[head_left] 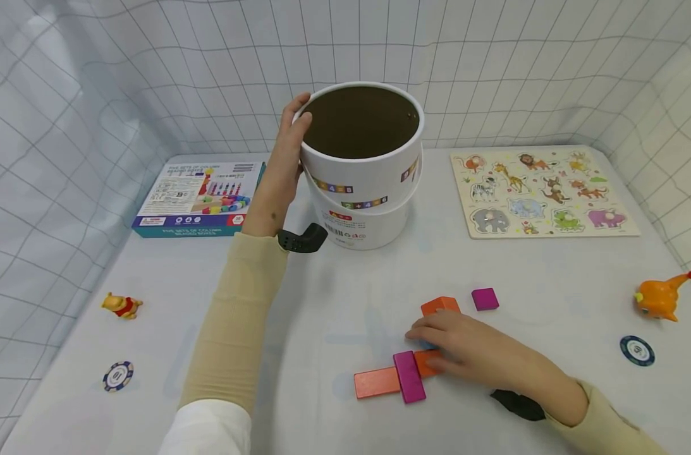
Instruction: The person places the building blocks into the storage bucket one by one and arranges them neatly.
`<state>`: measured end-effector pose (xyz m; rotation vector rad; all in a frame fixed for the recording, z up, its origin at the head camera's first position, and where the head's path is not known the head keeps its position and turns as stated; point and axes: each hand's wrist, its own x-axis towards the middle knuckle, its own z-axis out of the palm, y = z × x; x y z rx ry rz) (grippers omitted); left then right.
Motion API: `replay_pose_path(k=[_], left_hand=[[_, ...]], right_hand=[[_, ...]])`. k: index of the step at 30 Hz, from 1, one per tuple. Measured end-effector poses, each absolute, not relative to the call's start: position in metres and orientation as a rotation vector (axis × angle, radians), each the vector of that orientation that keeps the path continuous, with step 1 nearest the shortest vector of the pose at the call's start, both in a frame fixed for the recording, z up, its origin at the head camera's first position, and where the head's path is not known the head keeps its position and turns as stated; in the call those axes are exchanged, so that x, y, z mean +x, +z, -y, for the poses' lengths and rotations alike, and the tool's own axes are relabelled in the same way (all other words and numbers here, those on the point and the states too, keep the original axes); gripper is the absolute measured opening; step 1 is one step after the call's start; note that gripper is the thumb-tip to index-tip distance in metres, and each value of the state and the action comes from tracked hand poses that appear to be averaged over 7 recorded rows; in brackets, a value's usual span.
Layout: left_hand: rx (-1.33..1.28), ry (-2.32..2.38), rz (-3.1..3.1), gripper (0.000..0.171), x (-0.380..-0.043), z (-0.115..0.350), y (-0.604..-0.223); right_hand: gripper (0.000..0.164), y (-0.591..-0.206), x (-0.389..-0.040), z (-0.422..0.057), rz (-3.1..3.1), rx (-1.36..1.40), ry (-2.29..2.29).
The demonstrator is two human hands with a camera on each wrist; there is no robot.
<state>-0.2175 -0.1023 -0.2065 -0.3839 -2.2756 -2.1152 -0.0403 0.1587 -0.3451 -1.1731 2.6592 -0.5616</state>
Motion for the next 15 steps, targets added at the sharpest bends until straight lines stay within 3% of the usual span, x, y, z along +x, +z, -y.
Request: replay_pose_path(k=[7,15], left_hand=[[-0.376,-2.137,2.262,0.044,-0.2180,0.1020,-0.2068],[-0.369,-2.142,2.264,0.044,-0.2179,0.1014,-0.2065]], right_hand=[[0.046,-0.3468,-0.0379,-0.1642,-2.641,-1.250,-0.571],[0.039,-0.3510,-0.0441,-0.1657,-2.727,-1.269,-0.548]])
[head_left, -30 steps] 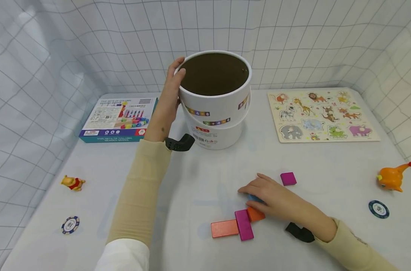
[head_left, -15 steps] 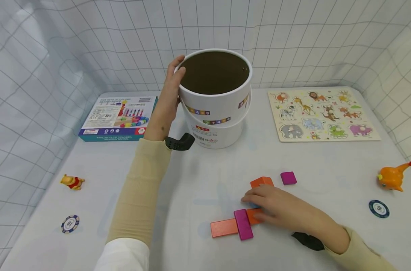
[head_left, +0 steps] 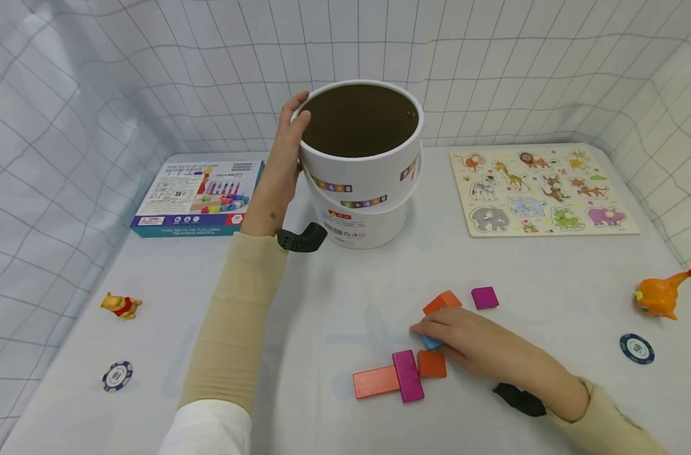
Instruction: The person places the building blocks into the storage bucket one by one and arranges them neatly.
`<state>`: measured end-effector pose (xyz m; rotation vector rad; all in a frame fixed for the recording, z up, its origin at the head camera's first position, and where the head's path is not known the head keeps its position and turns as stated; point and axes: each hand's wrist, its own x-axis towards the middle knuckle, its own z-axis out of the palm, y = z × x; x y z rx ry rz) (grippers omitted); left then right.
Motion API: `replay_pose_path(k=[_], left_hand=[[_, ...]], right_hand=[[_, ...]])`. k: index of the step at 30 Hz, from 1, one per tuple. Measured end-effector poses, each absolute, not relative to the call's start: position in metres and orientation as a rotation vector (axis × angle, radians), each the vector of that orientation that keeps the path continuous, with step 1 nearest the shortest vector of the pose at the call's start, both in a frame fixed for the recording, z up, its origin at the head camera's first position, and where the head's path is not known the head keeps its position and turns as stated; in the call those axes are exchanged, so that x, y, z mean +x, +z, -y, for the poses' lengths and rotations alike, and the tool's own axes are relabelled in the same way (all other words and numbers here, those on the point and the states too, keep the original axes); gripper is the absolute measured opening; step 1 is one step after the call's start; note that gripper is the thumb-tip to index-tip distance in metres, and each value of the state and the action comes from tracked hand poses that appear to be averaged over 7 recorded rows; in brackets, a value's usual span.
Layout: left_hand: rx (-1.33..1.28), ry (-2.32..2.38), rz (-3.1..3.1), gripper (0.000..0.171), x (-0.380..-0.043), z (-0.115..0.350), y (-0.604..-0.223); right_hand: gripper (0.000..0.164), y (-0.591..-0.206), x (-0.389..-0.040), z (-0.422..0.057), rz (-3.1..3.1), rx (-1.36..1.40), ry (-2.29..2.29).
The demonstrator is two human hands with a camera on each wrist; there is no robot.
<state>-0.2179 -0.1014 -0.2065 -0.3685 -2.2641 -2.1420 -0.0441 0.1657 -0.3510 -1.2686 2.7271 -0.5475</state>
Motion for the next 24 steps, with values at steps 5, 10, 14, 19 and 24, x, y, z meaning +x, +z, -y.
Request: replay_pose_path(k=[5,10,14,19,24], left_hand=[[-0.364,-2.142,2.265,0.044,-0.217,0.101,-0.206],[-0.362,-2.133,2.270,0.044,-0.216,0.101,-0.205],[-0.368,-2.131,2.266,0.044,-0.219,0.102,-0.208],[-0.362,-2.149,2.248,0.042,-0.231,0.106,-0.216],[-0.354,-2.154,2.240,0.041,-0.238,0.108,-0.221]], right_hand=[[0.037,-0.355,-0.047,-0.162,-2.780,-1.277,-0.548],[0.036,-0.356,-0.047,-0.161,-2.782,-1.277,-0.534],[0.036,-0.355,-0.047,-0.160,-2.766,-1.264,-0.533],[0.036,-0.354,-0.046,-0.159,-2.743,-1.224,-0.564],[0.037,-0.350,-0.046,-0.160,-2.679,-1.142,-0.644]])
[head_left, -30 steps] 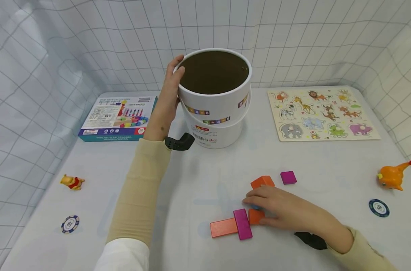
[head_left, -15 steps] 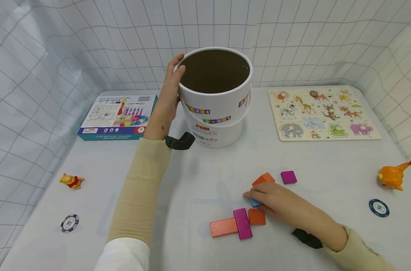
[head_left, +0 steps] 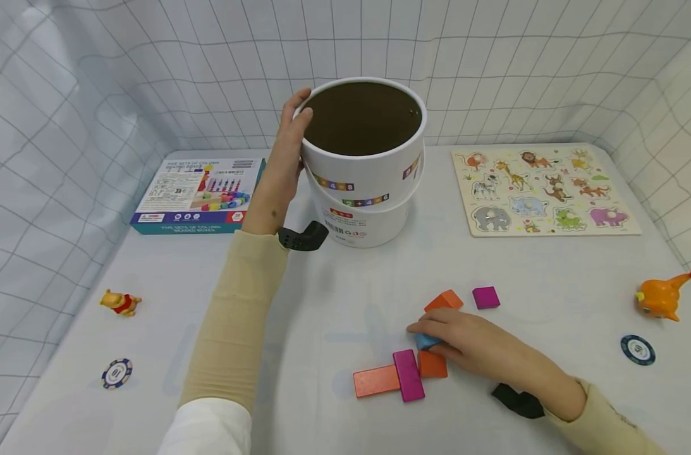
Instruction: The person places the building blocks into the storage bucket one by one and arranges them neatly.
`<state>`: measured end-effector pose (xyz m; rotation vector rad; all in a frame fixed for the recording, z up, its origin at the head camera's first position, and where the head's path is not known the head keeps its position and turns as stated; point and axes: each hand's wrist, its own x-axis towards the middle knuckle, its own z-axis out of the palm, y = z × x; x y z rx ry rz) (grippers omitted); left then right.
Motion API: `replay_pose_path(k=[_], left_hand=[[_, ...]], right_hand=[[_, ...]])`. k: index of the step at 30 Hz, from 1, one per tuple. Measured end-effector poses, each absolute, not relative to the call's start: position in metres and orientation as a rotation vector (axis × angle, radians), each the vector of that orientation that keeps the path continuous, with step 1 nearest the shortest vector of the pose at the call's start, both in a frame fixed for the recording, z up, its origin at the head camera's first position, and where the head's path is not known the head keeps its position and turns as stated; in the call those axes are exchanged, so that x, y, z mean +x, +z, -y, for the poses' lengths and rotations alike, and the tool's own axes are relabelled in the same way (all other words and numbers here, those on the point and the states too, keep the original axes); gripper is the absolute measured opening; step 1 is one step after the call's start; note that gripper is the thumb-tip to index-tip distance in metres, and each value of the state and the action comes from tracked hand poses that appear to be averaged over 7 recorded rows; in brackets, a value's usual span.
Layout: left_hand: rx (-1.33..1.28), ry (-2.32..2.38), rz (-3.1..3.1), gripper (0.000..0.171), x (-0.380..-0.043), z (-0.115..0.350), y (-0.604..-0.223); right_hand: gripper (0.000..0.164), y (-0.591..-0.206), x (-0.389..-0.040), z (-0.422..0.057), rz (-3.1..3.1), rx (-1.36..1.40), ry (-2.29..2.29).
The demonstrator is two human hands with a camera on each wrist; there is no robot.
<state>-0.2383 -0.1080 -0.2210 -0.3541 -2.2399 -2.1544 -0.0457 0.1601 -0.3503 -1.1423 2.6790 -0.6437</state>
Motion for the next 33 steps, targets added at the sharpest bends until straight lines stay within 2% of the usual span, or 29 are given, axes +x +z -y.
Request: replay_pose_path(k=[5,12,17,23,28,33], left_hand=[[-0.350,-2.160,2.239,0.040,-0.239,0.107,-0.220],[-0.350,-2.142,2.261,0.041,-0.233,0.105,-0.215],[-0.357,-2.122,2.281,0.044,-0.220,0.102,-0.206],[-0.353,-2.116,2.295,0.044,-0.218,0.102,-0.205],[-0.345,-2.131,2.297,0.043,-0.229,0.106,-0.214],[-0.344,-2.126,2.304,0.042,-0.237,0.108,-0.221]], right_hand=[[0.036,-0.337,-0.046,-0.163,-2.590,-1.095,-0.819],[0.038,-0.295,-0.064,-0.163,-2.515,-1.233,-1.088],[0.041,-0.244,-0.091,-0.155,-2.662,-1.383,-1.359],[0.035,-0.192,-0.142,-0.124,-2.822,-1.202,-1.724],[0.033,-0.178,-0.196,-0.096,-2.902,-1.038,-1.644],[0.032,-0.181,-0.222,-0.082,-3.041,-0.911,-1.176]])
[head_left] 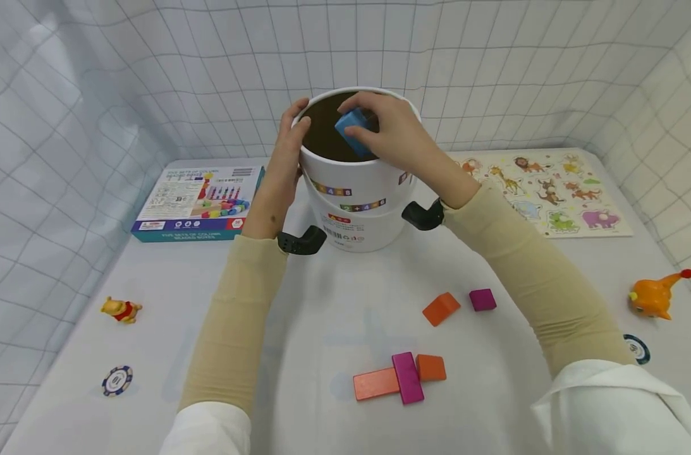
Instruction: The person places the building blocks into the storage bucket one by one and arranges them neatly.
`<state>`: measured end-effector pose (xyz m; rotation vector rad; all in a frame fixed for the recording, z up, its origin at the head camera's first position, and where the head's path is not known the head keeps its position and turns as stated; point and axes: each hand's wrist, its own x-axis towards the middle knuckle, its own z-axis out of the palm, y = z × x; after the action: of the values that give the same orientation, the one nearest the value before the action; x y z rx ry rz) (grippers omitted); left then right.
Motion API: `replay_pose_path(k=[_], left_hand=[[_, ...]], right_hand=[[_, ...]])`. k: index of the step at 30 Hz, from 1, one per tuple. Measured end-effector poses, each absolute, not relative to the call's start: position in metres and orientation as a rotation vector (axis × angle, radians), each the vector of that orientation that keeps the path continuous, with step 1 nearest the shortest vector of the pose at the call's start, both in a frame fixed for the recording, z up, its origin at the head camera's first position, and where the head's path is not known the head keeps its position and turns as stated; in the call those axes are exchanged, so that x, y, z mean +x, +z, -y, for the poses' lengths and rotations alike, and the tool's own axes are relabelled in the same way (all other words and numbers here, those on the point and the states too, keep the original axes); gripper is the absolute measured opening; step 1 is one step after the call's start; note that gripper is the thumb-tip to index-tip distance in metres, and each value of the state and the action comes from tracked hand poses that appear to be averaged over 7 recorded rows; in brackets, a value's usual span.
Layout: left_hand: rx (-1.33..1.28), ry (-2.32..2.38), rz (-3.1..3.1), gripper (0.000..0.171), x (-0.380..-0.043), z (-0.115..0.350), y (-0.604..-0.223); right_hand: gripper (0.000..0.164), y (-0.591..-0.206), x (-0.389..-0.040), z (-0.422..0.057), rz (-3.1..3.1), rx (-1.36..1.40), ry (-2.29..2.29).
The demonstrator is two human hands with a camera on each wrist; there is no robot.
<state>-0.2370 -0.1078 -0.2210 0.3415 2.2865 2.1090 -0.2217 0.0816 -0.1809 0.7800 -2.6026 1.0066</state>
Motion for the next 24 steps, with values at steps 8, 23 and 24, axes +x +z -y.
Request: replay_pose_path(k=[8,23,24], left_hand=[[0.350,2.131,-2.273,0.042,-0.237,0.104,-0.215],[0.361,2.143,-2.253,0.045,-0.221,0.098,-0.207],[0.365,2.145,-2.250,0.045,-0.221,0.098,-0.207]], right_hand=[[0.026,-0.176,-0.224,-0.081,2.763,0.820,0.804],[0.044,-0.226,-0.145,-0.129,2.433,1.070,0.828],[0.047,-0.231,-0.136,-0.135,2.445,1.070,0.840]])
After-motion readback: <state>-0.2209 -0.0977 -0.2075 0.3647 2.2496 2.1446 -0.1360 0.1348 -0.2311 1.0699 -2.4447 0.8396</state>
